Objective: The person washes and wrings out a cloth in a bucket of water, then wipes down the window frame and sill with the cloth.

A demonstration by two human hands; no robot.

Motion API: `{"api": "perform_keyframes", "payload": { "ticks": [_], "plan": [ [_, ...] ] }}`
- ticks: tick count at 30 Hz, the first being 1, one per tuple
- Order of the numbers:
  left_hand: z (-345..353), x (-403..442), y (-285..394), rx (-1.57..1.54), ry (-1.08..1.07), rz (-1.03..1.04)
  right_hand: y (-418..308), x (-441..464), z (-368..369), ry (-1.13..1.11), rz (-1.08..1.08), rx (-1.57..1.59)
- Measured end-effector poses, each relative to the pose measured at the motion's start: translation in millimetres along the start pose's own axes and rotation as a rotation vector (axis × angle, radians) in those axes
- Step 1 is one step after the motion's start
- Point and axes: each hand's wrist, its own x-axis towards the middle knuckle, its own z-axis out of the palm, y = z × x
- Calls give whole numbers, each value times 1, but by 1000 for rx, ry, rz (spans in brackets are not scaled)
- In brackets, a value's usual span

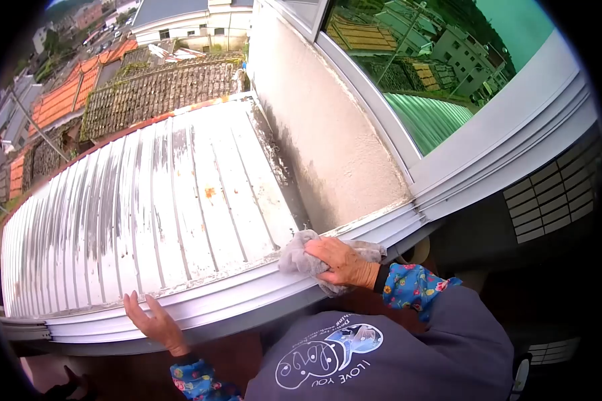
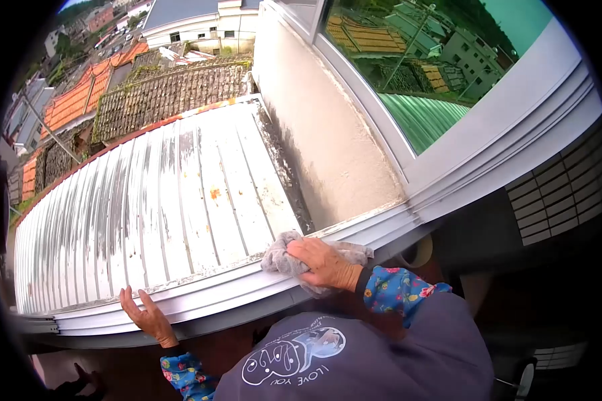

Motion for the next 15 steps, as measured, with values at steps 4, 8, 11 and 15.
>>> {"api": "perform_keyframes", "payload": {
  "ticks": [4, 8, 11, 15],
  "plan": [
    [-4, 1, 11, -33, 14, 27, 2, 2, 6, 11, -26, 10],
    [-2, 3, 9, -28, 21, 65, -7, 14, 14, 20, -51, -16],
    [0, 6, 6, -58, 13, 83, -31, 43, 39, 13, -147, 34],
    [0, 8, 6, -71, 13, 70, -63, 75, 82, 28, -282, 65]
  ]
}}
